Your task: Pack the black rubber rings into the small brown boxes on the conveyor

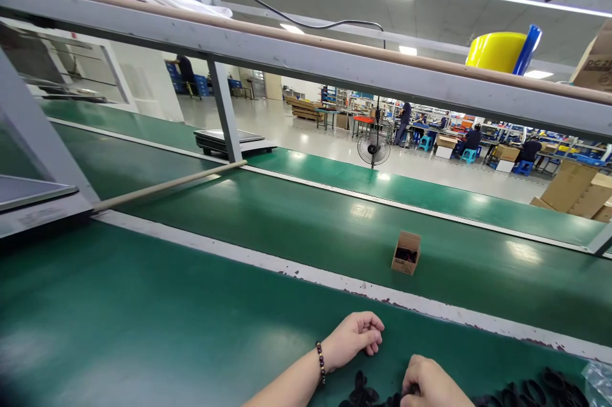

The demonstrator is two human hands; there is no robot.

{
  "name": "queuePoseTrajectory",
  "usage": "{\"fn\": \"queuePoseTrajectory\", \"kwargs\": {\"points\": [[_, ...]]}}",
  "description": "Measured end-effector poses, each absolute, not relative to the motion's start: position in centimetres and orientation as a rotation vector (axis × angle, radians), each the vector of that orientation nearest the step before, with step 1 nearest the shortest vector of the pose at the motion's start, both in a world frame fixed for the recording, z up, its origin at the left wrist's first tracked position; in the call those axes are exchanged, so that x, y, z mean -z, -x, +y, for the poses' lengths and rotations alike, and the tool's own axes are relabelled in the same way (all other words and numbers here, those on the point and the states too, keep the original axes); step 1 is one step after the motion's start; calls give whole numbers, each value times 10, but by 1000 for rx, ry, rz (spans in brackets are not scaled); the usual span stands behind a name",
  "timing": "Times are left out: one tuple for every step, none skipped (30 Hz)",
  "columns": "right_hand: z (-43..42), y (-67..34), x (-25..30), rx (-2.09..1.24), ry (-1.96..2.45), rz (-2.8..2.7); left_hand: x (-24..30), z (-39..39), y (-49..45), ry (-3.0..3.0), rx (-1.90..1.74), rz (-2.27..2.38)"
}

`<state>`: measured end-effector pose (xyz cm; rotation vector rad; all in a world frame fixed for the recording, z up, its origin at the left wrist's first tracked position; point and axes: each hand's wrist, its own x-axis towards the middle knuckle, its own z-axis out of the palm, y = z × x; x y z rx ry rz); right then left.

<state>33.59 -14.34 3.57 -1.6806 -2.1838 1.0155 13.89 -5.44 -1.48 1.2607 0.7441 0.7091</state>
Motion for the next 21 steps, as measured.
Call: {"fn": "queuePoseTrajectory", "kwargs": {"points": [[-141, -338, -30, -1021, 1680, -2147, 15, -55, -139, -1263, -707, 747], [-139, -340, -25, -1017, 1689, -2106, 15, -55, -139, -1267, -704, 751], [-137, -341, -20, -1003, 1701, -2063, 15, -55, -139, -1270, -700, 757], [-134, -342, -16, -975, 1710, -2021, 15, -55, -139, -1275, -697, 761], [-132, -342, -13, -935, 1718, -1978, 15, -56, -139, -1282, -696, 764], [-129, -342, -10, -891, 1731, -1930, 14, -56, -139, -1289, -695, 765], [-127, -342, -8, -857, 1747, -1876, 14, -56, -139, -1297, -694, 764], [-124, -342, -5, -842, 1762, -1822, 14, -56, -139, -1306, -691, 766], [-122, -342, -3, -853, 1767, -1772, 14, -56, -139, -1316, -686, 770], [-120, -342, 0, -884, 1761, -1726, 13, -56, -140, -1325, -679, 778], [-118, -341, 3, -917, 1741, -1685, 13, -57, -140, -1336, -671, 789], [-117, -341, 5, -945, 1711, -1649, 13, -58, -140, -1353, -662, 801], [-115, -340, 8, -966, 1679, -1623, 13, -59, -140, -1377, -652, 814], [-114, -340, 10, -982, 1653, -1606, 13, -60, -140, -1411, -644, 826], [-113, -339, 12, -993, 1637, -1597, 13, -61, -140, -1453, -640, 838], [-113, -338, 13, -1003, 1629, -1599, 13, -62, -140, -1497, -636, 847], [-113, -337, 13, -1006, 1624, -1613, 13, -63, -140, -1538, -633, 856], [-114, -337, 12, -997, 1621, -1637, 13, -63, -140, -1571, -630, 864], [-115, -336, 10, -970, 1614, -1670, 13, -64, -140, -1594, -627, 870], [-117, -335, 7, -941, 1602, -1714, 13, -64, -140, -1611, -624, 875], [-120, -335, 3, -921, 1582, -1772, 12, -64, -140, -1623, -618, 878]]}}
